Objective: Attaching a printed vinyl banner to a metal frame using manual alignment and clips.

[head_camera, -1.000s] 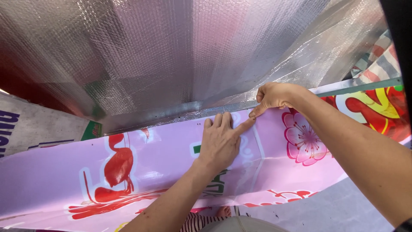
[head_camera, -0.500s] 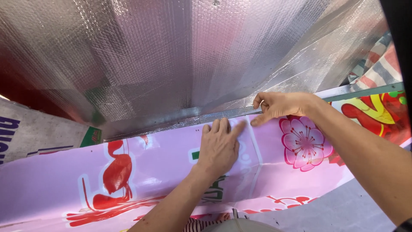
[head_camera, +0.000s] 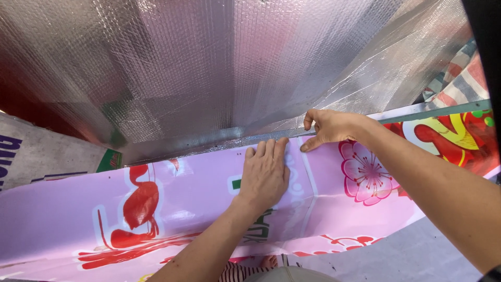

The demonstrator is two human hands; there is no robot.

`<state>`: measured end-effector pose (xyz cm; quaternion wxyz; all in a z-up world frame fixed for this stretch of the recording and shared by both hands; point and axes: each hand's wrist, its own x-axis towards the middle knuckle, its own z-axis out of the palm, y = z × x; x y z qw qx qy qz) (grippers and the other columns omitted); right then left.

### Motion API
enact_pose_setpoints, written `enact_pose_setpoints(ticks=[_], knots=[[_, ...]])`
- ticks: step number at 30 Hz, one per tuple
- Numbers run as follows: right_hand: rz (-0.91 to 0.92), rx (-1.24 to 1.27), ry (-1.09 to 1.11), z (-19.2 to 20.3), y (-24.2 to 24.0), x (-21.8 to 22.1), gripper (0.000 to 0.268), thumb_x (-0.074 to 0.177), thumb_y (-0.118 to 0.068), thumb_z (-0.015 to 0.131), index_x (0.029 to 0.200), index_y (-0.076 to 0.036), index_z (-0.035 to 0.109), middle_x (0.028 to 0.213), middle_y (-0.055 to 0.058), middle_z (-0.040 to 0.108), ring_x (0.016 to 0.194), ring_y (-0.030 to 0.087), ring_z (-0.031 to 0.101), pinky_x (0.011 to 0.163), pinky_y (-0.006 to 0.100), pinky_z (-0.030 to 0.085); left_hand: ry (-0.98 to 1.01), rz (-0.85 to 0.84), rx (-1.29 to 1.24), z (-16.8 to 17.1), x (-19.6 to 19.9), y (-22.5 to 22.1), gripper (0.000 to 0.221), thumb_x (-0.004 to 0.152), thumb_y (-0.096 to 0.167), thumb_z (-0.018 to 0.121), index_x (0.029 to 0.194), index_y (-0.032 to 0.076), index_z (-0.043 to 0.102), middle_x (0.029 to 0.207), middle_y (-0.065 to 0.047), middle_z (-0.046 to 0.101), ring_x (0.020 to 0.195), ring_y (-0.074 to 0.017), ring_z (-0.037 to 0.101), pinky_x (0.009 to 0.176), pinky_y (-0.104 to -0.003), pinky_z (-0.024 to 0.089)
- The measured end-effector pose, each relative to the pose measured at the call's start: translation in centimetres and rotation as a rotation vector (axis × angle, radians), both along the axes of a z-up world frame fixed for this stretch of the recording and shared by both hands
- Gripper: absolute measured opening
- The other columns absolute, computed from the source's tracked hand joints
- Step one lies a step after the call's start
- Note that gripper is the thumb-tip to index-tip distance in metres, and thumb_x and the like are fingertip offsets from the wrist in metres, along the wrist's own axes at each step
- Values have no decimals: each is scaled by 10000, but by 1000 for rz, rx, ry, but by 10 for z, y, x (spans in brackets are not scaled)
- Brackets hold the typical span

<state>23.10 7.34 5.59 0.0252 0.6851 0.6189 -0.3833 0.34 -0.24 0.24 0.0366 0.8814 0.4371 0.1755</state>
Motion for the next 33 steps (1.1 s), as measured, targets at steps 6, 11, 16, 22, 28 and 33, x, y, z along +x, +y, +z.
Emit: enact_pose_setpoints(ticks=[6, 11, 16, 22, 28, 33], knots=[[-160, 138, -85, -12, 7, -4, 312, 961, -285, 538, 1171, -113, 691, 919, 179, 731, 904, 338, 728, 735, 467, 567, -31, -12, -7, 5, -2, -1, 611, 899, 214, 481, 1498, 182, 361, 957, 3, 410, 897, -232, 442, 803, -407, 337], [-432, 161, 221, -20, 2, 12, 532, 990, -509, 486, 1177, -29, 620, 715, 52, 500, 667, 162, 487, 558, 295, 421, -26, -11, -9, 1, -2, 0, 615, 901, 208, 483, 1498, 150, 349, 982, -5, 422, 921, -232, 447, 805, -397, 335], [-502, 485, 21, -13, -35, 21, 326, 919, -480, 668, 1084, -205, 726, 778, 44, 736, 810, 267, 707, 686, 404, 527, -33, -2, -10, 3, -1, -2, 557, 896, 211, 509, 1436, 129, 400, 981, -7, 451, 925, -221, 464, 806, -384, 338], [-375, 381, 96, -10, -114, -62, 275, 909, -352, 624, 1060, -149, 731, 793, 147, 759, 895, 359, 737, 829, 465, 567, -33, 0, 0, 0, -1, -1, 526, 887, 238, 531, 1391, 135, 420, 981, -9, 460, 916, -220, 459, 801, -380, 331], [-223, 355, -77, -35, -110, -70, 254, 969, -285, 484, 1051, -101, 639, 850, 163, 760, 904, 395, 749, 808, 517, 568, -52, 18, 11, -1, -1, -2, 499, 887, 268, 540, 1355, 141, 425, 996, -16, 451, 925, -218, 454, 813, -369, 331], [-127, 329, -129, -18, -114, -80, 233, 972, -253, 487, 1057, -59, 583, 877, 224, 744, 909, 436, 750, 795, 537, 570, -195, 20, -42, -3, -5, 2, 471, 820, 210, 603, 1276, 144, 507, 990, -51, 522, 942, -271, 529, 828, -400, 402]])
